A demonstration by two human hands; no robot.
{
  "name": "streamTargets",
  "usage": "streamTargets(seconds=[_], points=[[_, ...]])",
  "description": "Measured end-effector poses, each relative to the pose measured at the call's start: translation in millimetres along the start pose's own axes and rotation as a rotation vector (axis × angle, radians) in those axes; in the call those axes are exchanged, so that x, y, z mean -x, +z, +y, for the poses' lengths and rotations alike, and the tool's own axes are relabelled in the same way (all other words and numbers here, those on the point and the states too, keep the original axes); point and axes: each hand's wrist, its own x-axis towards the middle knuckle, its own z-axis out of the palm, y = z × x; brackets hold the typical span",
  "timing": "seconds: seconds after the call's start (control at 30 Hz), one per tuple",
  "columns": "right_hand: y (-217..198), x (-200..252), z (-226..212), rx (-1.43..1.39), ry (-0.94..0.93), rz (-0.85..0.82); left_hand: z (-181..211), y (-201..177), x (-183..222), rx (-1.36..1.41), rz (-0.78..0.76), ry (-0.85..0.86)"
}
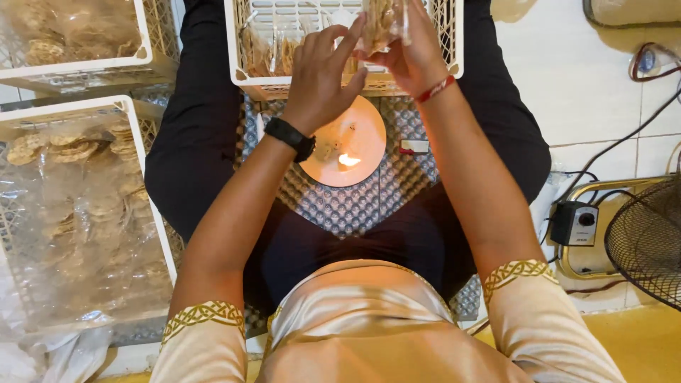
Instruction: Manually filling small plastic bags with snacks and sealing the openings using heat from a candle flame.
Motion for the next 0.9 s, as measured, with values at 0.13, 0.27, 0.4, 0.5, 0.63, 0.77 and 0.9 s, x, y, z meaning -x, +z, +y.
streamTargets(seconds=[0.13,0.27,0.4,0.5,0.63,0.77,0.9], points=[[-22.4,-26.6,-0.7,0.117,0.071,-0.008,-20.1,9.1,1.3,0.051,-0.071,-0.016],[-52.3,-52.7,20.0,0.418,0.181,0.145,-26.6,12.9,-1.1,0.015,0.105,-0.155],[-51.9,-61.5,37.7,1.184,0.355,0.040,-45.5,32.7,2.7,-0.128,0.058,-0.268],[-47.4,-59.5,53.2,1.456,0.284,-0.020,-50.2,43.7,-0.7,-0.155,-0.012,-0.302],[-48.5,-70.4,58.8,1.437,0.377,0.094,-56.1,54.2,-4.1,-0.122,-0.058,-0.355],[-50.6,-74.8,58.3,1.358,0.248,0.249,-54.2,55.5,-10.6,-0.118,-0.102,-0.380],[-11.0,-45.4,36.9,1.111,0.376,0.009,-58.6,69.1,-8.4,-0.053,0.002,-0.357]])
